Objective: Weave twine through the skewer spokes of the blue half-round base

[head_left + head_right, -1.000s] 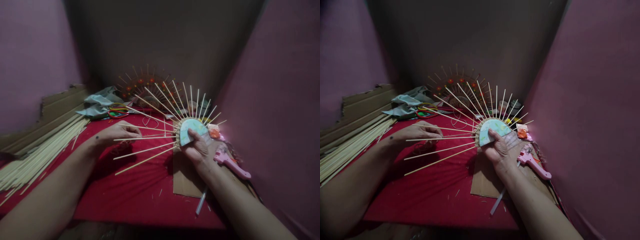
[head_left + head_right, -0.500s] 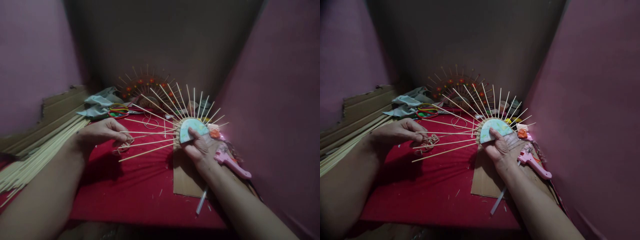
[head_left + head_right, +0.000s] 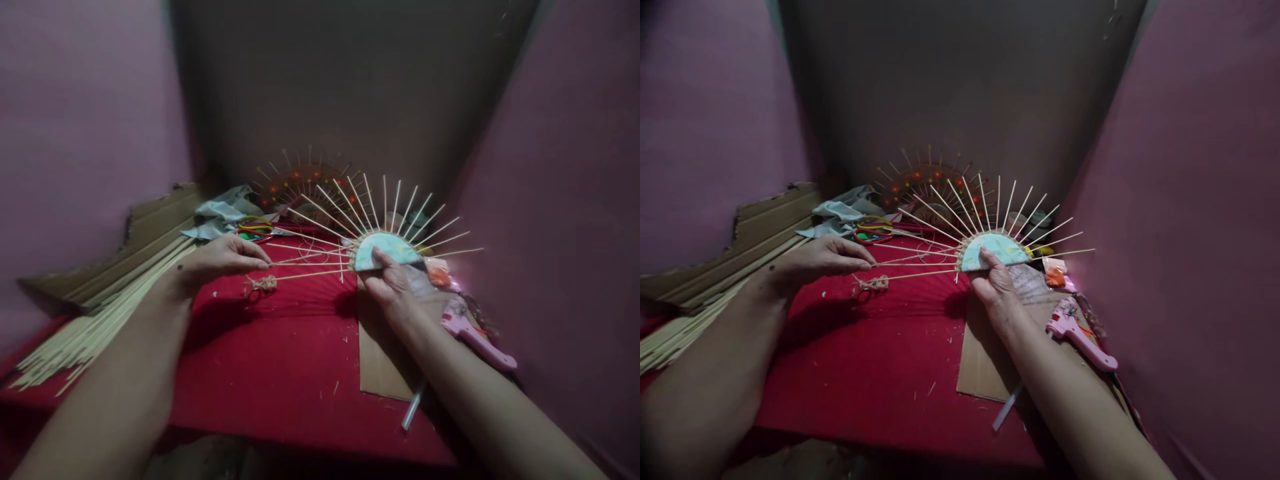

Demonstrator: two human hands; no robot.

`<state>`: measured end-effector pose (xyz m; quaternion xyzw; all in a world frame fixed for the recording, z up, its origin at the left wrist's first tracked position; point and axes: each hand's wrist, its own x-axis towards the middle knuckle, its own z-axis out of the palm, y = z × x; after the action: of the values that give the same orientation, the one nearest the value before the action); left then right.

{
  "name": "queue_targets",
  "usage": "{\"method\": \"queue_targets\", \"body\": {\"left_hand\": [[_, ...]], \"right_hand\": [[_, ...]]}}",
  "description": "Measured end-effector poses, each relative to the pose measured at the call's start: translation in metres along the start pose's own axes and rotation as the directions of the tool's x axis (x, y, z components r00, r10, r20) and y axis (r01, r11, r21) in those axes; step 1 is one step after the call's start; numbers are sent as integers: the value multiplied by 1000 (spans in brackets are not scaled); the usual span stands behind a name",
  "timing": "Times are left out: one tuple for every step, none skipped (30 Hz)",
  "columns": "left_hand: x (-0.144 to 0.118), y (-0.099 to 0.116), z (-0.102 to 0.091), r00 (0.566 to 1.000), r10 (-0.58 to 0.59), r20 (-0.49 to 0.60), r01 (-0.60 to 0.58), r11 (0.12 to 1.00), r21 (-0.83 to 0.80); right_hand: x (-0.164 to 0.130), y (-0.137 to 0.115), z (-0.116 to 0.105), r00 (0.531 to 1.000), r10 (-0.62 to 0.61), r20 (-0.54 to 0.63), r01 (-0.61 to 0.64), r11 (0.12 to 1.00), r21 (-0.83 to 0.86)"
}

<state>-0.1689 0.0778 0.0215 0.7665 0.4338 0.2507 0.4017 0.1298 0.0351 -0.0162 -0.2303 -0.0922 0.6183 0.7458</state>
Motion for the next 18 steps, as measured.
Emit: {"method": "queue_targets", "body": {"left_hand": [[1, -1, -1, 1000, -3, 15, 3, 999, 32], [1, -2, -1, 999, -17, 44, 14, 998, 61], [1, -3, -2, 997, -35, 75, 30, 997, 78], [1, -4, -4, 995, -48, 84, 42, 996, 74], [1, -5, -5, 995, -59, 86, 53, 996, 67], [0, -6, -6, 995, -65, 77, 60, 996, 59], [-1, -7, -8, 996, -67, 60, 64, 997, 49], [-1, -8, -9, 997, -68, 37, 66, 997, 36], [-2, -8, -10, 997, -71, 22, 70, 997, 24], [-1, -9, -10, 997, -75, 20, 75, 997, 13], [-1, -10, -9, 997, -76, 29, 76, 997, 4], [0, -10, -6, 997, -70, 45, 70, 998, -1], [2, -10, -2, 996, -60, 68, 61, 998, -6], [4, -10, 4, 994, -52, 92, 53, 998, -15], [6, -10, 12, 993, -39, 115, 41, 999, -16], [9, -9, 21, 988, -39, 152, 43, 999, -26], [11, -7, 32, 984, -55, 171, 58, 998, -14], [12, -5, 45, 978, -50, 203, 43, 998, 42]], "right_hand": [[3, 2, 2, 1000, -7, -3, 7, 1000, 6], [5, 4, 4, 1000, -12, -4, 12, 1000, 10], [7, 5, 5, 1000, -13, -2, 13, 1000, 12], [8, 7, 7, 1000, -12, 6, 12, 1000, 7], [9, 8, 8, 1000, -10, 23, 10, 1000, -1], [10, 8, 10, 999, -6, 43, 6, 1000, -11], [10, 9, 11, 998, -3, 60, 4, 1000, -16], [9, 9, 12, 997, 5, 72, -4, 1000, -13], [7, 9, 13, 997, 18, 72, -18, 1000, -1], [5, 9, 14, 998, 29, 63, -30, 999, 23], [2, 9, 15, 998, 44, 51, -47, 998, 50], [-1, 9, 17, 997, 60, 46, -64, 995, 75], [-4, 9, 19, 996, 70, 48, -74, 993, 96], [-8, 10, 21, 995, 77, 57, -83, 990, 111], [-13, 11, 23, 995, 78, 66, -86, 989, 122], [-17, 11, 26, 994, 79, 74, -88, 988, 126], [-21, 13, 29, 993, 83, 81, -92, 988, 125], [-26, 14, 33, 993, 80, 90, -91, 989, 119]]}}
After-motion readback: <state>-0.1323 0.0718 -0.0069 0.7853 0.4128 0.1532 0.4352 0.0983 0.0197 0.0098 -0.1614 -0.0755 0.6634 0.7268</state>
